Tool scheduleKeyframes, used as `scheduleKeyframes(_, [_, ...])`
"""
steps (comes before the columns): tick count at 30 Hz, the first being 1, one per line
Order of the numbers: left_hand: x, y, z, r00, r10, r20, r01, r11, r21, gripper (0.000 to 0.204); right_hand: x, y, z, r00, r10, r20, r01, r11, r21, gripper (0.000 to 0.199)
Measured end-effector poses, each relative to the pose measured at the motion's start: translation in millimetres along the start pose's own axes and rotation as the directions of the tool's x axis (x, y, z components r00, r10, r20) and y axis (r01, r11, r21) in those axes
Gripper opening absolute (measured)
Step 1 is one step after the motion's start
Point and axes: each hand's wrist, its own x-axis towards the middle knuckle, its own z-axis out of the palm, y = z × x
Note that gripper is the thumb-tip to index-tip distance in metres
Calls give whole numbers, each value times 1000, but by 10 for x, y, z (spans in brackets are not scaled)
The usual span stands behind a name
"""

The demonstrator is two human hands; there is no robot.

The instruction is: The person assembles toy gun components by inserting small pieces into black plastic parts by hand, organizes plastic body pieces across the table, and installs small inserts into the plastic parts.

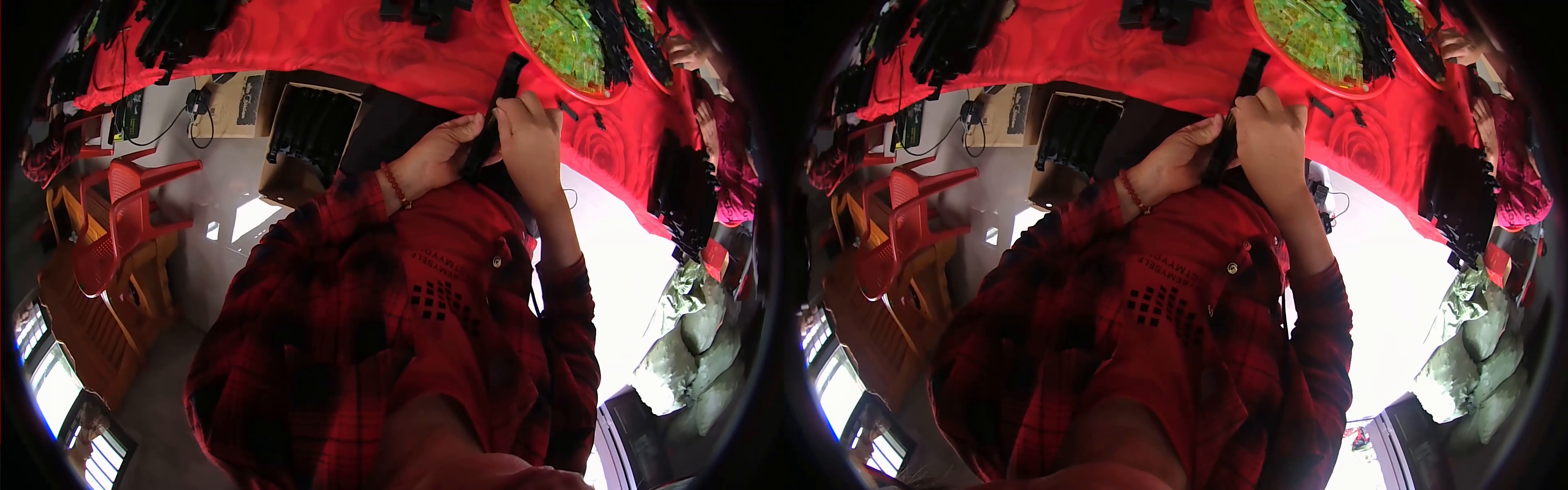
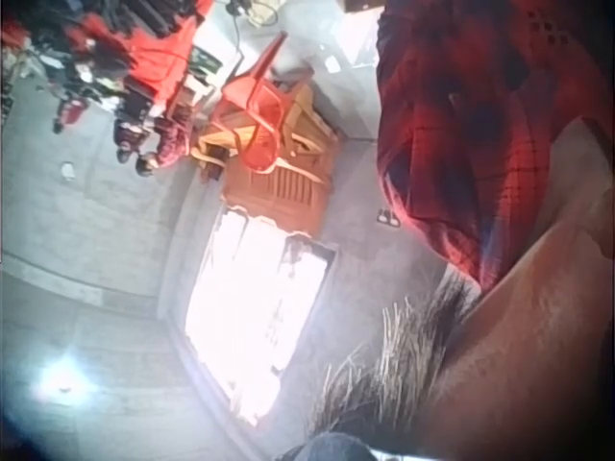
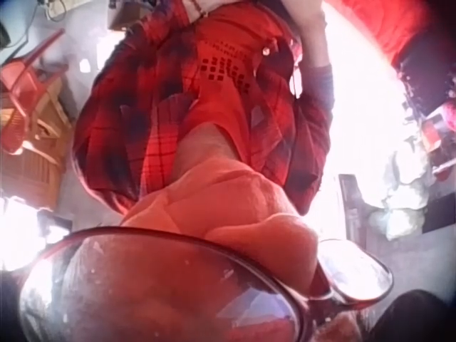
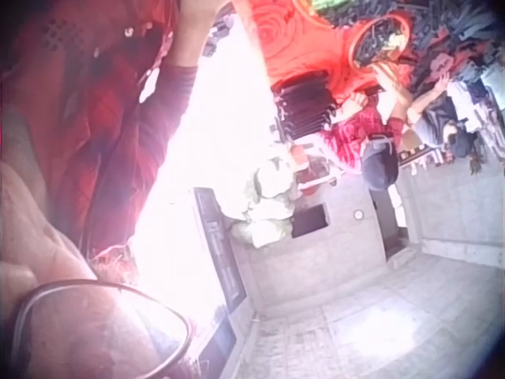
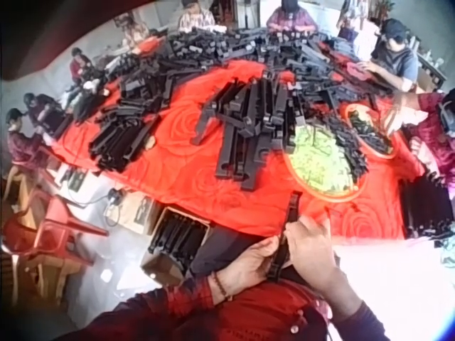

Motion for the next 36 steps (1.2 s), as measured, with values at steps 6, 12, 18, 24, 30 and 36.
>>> scheduleKeyframes(6, [-12, 12, 66, 999, 30, -24, -29, 998, 53, 12, -7, 33, 16, 975, 206, -83, -181, 954, 239, 4])
scheduleKeyframes(12, [-10, 49, 94, 999, 0, -37, 3, 997, 76, 11, 65, 121, -48, 983, 180, -40, -165, 955, 245, 4])
scheduleKeyframes(18, [-35, 46, 75, 1000, 12, 3, -13, 994, 112, 13, 29, 115, -15, 989, 149, -4, -144, 961, 235, 5])
scheduleKeyframes(24, [-14, 40, 68, 1000, 1, -13, 0, 997, 76, 8, 27, 78, -12, 992, 127, -24, -119, 972, 203, 4])
scheduleKeyframes(30, [104, -16, -64, 999, 38, 1, -38, 999, 31, 9, 51, -66, -105, 997, -53, 56, 58, 994, -93, 4])
scheduleKeyframes(36, [119, 14, -109, 993, 59, 100, -65, 997, 52, 12, 46, -71, -84, 994, -62, 87, 72, 990, -119, 5])
